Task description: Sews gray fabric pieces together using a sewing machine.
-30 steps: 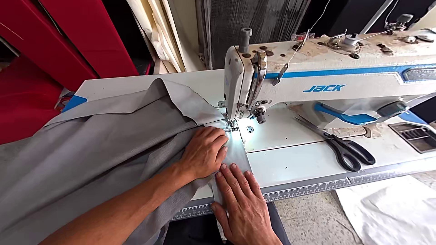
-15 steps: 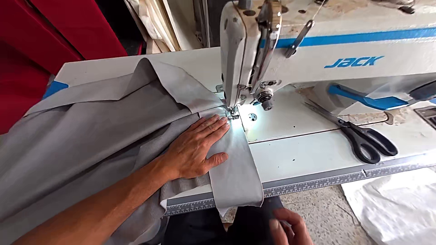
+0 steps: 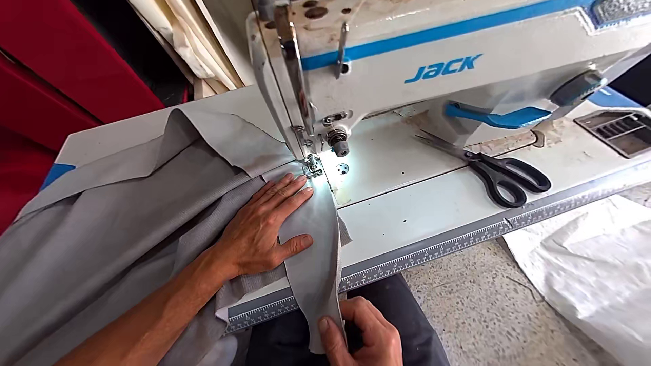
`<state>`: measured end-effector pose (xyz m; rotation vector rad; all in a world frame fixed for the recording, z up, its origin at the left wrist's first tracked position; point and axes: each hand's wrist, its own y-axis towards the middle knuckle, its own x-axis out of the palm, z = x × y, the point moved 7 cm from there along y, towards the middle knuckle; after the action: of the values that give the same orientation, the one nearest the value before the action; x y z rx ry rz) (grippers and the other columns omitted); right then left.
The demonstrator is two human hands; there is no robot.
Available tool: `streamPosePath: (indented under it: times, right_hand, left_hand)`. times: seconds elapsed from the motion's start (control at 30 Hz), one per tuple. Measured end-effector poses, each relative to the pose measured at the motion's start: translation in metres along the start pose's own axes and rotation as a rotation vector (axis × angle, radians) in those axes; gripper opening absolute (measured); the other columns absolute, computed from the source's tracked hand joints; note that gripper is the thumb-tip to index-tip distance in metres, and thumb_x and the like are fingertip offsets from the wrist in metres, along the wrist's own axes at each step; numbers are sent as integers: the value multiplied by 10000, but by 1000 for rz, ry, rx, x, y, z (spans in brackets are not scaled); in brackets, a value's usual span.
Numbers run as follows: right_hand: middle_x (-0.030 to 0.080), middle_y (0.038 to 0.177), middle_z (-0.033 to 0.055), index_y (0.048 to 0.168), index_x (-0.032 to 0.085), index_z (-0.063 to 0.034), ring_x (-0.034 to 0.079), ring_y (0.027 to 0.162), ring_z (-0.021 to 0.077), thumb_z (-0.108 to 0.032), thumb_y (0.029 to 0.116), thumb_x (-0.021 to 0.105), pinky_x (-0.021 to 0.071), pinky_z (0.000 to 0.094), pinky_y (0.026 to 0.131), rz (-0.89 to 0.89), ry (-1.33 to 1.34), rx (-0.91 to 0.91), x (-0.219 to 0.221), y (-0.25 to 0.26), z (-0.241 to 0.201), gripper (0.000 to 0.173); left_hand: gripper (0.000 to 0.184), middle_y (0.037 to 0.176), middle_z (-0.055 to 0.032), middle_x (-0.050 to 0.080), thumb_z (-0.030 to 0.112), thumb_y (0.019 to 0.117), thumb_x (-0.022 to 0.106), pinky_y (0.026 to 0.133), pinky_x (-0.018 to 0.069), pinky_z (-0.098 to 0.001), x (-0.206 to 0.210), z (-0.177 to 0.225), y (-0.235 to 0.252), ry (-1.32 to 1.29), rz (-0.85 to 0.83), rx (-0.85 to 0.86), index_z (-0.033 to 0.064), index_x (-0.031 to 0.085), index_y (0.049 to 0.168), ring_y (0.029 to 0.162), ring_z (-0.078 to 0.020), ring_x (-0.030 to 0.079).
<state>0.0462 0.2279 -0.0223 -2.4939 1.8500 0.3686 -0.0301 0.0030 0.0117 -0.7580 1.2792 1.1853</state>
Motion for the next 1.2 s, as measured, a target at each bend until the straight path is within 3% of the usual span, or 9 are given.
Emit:
streamPosePath:
  times: [0.23, 0.37, 0.47, 0.5, 0.57, 0.7, 0.87, 1.1, 1.2]
  right_hand:
    - [659, 685, 1, 881, 681, -42, 628, 580, 60, -124, 992, 617, 540, 244, 538, -9, 192, 248, -19, 0, 25, 152]
    - [660, 687, -6, 913, 698, -74, 629, 589, 96, -235, 996, 611, 528, 322, 549, -36, 11, 361, -29, -7, 45, 201]
    - [692, 967, 90, 1072, 677, -14, 683, 868, 147, -306, 983, 616, 588, 346, 724, 122, -320, 76, -58, -10, 32, 311]
    - [680, 1037, 127, 1098, 657, -13, 664, 968, 163, -310, 982, 602, 569, 328, 797, 181, -384, -47, -65, -7, 23, 324]
    - [661, 1093, 111, 1123, 634, -78, 625, 1067, 142, -342, 988, 575, 524, 275, 892, 238, -441, -225, -70, 3, 1, 302]
    - [685, 1073, 68, 1076, 668, -103, 644, 1062, 101, -277, 981, 582, 541, 223, 910, 177, -398, -374, -65, 22, -19, 216]
    - [691, 1061, 68, 1059, 666, -95, 656, 1034, 84, -252, 1000, 587, 556, 220, 876, 155, -433, -350, -83, 26, -9, 186]
    - [676, 1046, 186, 1079, 640, 45, 668, 994, 147, -134, 997, 559, 568, 280, 828, 311, -601, -381, -156, 60, -4, 213]
    - [662, 1011, 192, 1043, 630, 101, 655, 958, 110, -109, 993, 539, 557, 240, 814, 388, -609, -382, -172, 75, -11, 234]
  left_hand:
    - [828, 1638, 1, 400, 728, 925, 437, 1282, 215, -478, -2, 1, 3, -6, 0, -31, 167, 505, 1530, 1559, -186, 265]
    - [833, 1618, -21, 431, 726, 912, 383, 1270, 104, -598, -7, 14, 10, 63, -29, -124, 141, 551, 1481, 1568, -214, 244]
    - [903, 1584, -52, 475, 811, 904, 326, 1271, 79, -615, -9, 21, 15, 95, -24, -200, 124, 609, 1417, 1557, -240, 275]
    - [926, 1579, -63, 481, 830, 892, 324, 1268, 74, -620, -8, 23, 17, 97, -16, -219, 115, 617, 1403, 1554, -247, 283]
    - [970, 1576, -74, 482, 862, 867, 332, 1256, 69, -648, -6, 26, 16, 101, 5, -245, 102, 615, 1399, 1551, -261, 289]
    - [999, 1608, -74, 438, 863, 830, 406, 1227, 74, -691, 0, 30, 10, 107, 61, -250, 100, 565, 1455, 1558, -297, 261]
    - [1011, 1629, -49, 409, 873, 811, 431, 1226, 113, -682, 5, 27, 5, 67, 94, -277, 117, 546, 1472, 1560, -288, 258]
    - [1038, 1650, -40, 374, 893, 797, 421, 1234, 125, -658, 7, 25, 5, 57, 48, -307, 144, 511, 1509, 1567, -270, 240]
    - [1028, 1651, -43, 373, 886, 803, 421, 1232, 128, -661, 6, 26, 5, 47, 47, -307, 143, 513, 1507, 1567, -274, 239]
